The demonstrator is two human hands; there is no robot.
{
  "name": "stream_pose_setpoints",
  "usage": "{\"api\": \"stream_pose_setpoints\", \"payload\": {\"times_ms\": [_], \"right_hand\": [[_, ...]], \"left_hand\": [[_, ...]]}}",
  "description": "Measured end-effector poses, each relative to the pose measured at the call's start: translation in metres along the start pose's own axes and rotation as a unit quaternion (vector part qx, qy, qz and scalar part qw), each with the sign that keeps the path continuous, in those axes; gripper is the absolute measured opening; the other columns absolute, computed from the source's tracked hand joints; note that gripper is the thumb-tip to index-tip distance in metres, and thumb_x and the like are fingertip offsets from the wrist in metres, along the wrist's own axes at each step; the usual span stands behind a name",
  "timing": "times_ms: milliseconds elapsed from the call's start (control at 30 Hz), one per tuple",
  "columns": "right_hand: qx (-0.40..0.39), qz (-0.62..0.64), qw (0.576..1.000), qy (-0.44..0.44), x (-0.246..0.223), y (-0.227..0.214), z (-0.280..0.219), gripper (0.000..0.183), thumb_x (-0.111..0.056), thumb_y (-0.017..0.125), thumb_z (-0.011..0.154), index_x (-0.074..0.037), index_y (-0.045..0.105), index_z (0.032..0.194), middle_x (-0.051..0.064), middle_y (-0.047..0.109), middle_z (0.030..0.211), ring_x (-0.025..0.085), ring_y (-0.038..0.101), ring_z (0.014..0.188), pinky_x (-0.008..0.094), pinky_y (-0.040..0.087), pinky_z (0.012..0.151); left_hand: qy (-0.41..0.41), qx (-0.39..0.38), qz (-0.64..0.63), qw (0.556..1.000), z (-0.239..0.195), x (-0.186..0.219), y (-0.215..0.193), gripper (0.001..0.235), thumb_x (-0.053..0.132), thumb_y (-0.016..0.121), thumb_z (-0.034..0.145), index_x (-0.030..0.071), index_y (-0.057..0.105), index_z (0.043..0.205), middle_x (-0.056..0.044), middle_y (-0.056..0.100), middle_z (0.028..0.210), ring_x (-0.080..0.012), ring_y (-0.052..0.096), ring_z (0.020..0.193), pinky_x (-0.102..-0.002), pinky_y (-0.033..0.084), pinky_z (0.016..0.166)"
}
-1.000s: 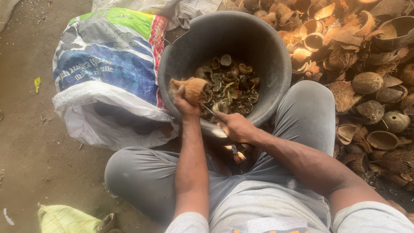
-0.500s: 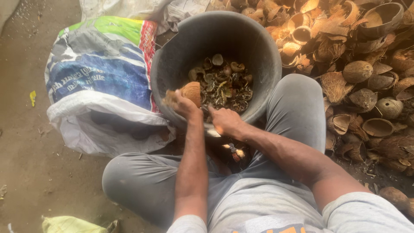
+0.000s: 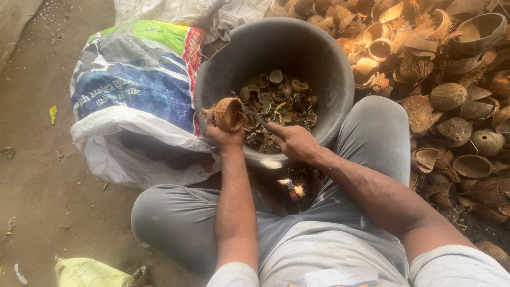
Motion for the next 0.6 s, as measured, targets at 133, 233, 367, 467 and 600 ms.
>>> {"api": "stream_pose_setpoints", "payload": {"times_ms": [133,233,367,467,600], "right_hand": [[-0.25,-0.063,0.922,0.289,-0.005,0.003,-0.003,0.044,-0.029,0.041,0.112,-0.016,0.048,0.153,0.017,0.074,0.098,0.03,0.069,0.08,0.046,0.059,0.073],[-0.131,-0.055,0.956,0.258,-0.014,-0.021,0.004,0.046,-0.028,0.044,0.113,-0.009,0.045,0.155,0.017,0.077,0.096,0.025,0.068,0.078,0.04,0.056,0.074],[-0.105,0.055,0.94,0.32,0.014,-0.023,-0.006,0.05,-0.03,0.05,0.104,-0.012,0.045,0.151,0.007,0.071,0.115,0.013,0.065,0.071,0.035,0.056,0.067],[-0.117,0.028,0.929,0.349,0.027,-0.022,-0.01,0.048,-0.032,0.051,0.106,-0.012,0.051,0.149,0.008,0.075,0.1,0.014,0.062,0.071,0.033,0.052,0.066],[-0.136,0.023,0.926,0.352,0.045,-0.001,-0.005,0.05,-0.03,0.059,0.104,-0.008,0.053,0.148,0.012,0.074,0.105,0.019,0.064,0.079,0.036,0.053,0.071]], "left_hand": [[0.162,0.052,0.327,0.93,-0.022,0.021,0.005,0.03,0.027,0.054,0.098,0.008,0.052,0.121,-0.013,0.058,0.117,-0.0308,0.064,0.108,-0.049,0.059,0.09],[0.349,0.105,0.576,0.731,-0.037,0.036,0.022,0.037,0.027,0.057,0.101,-0.003,0.053,0.122,-0.021,0.059,0.121,-0.0345,0.067,0.108,-0.049,0.061,0.093],[0.35,0.22,0.515,0.751,-0.039,0.043,0.023,0.046,0.031,0.054,0.106,-0.002,0.049,0.137,-0.022,0.056,0.13,-0.0322,0.064,0.113,-0.046,0.056,0.095],[0.369,0.092,0.529,0.759,-0.051,0.017,0.078,0.039,0.026,0.055,0.106,-0.002,0.054,0.132,-0.023,0.058,0.13,-0.0319,0.063,0.115,-0.044,0.055,0.096],[0.336,-0.298,0.602,0.66,-0.112,-0.059,0.162,0.029,0.02,0.057,0.106,-0.001,0.062,0.126,-0.024,0.061,0.131,-0.0314,0.062,0.118,-0.042,0.054,0.097]]}}
Point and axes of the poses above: each hand's wrist, its own z-axis towards the middle knuckle, its own y-axis out of the palm, x = y × z, the point moved 6 cm from there along z, towards the middle knuckle
